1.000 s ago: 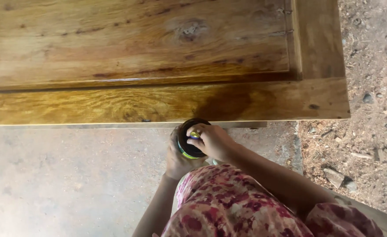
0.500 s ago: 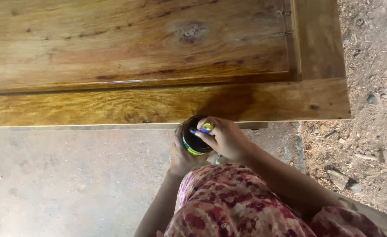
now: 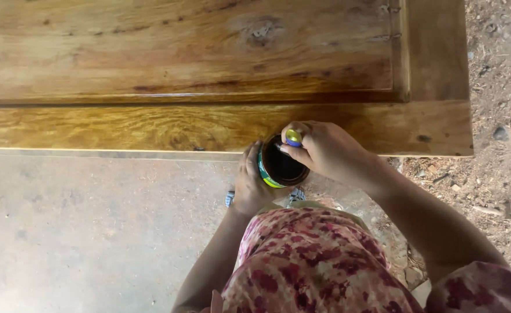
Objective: The person applies a dark wood stain to a large wooden door using a brush. They repeatedly dip the brush into a can held in the left hand and spread the stain across the door's surface and edges.
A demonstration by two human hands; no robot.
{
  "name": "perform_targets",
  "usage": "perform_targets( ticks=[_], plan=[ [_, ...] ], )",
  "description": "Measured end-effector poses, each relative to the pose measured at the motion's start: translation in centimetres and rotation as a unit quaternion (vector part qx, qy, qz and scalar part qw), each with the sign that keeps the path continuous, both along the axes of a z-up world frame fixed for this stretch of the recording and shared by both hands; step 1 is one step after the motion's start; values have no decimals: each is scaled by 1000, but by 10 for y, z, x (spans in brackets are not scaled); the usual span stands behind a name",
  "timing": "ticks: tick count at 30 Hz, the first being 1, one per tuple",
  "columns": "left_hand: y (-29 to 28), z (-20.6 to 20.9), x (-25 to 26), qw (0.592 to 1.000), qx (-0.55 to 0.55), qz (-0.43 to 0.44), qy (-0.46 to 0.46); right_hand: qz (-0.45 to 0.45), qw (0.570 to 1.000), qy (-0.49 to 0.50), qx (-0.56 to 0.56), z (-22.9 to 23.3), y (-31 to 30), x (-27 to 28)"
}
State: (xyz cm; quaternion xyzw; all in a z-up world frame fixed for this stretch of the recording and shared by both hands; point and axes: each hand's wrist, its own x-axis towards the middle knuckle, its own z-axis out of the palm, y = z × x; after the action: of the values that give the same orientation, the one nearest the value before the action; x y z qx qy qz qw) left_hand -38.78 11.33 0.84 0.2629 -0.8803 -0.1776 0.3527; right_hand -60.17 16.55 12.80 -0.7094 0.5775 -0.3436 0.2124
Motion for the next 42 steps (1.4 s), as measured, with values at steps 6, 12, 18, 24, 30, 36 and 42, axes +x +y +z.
perform_targets(
  ticks=[6, 12, 18, 24, 30, 36, 42],
  plan=[
    [-1, 6, -9, 999, -30, -11, 7, -25, 995, 63, 74, 3, -2, -2],
    [2, 17, -15, 999, -44, 13, 5, -65, 995, 67, -39, 2, 8, -4],
    [-2, -2, -16, 999, -33, 8, -4, -118, 991, 54, -20, -17, 24, -22],
    [-6, -1, -18, 998, 51, 21, 17, -230, 963, -129, -50, -81, 54, -75],
    [-23, -30, -14, 995, 28, -2, 96, -308, 828, -454, -121, -124, 96, -107],
    [-30, -17, 5, 989, 67, -3, 135, -540, 557, -614, -145, -177, 160, -185],
    [-25, -11, 41, 985, 137, 36, 102, -667, 738, -75, -70, -223, 166, -229]
  ],
)
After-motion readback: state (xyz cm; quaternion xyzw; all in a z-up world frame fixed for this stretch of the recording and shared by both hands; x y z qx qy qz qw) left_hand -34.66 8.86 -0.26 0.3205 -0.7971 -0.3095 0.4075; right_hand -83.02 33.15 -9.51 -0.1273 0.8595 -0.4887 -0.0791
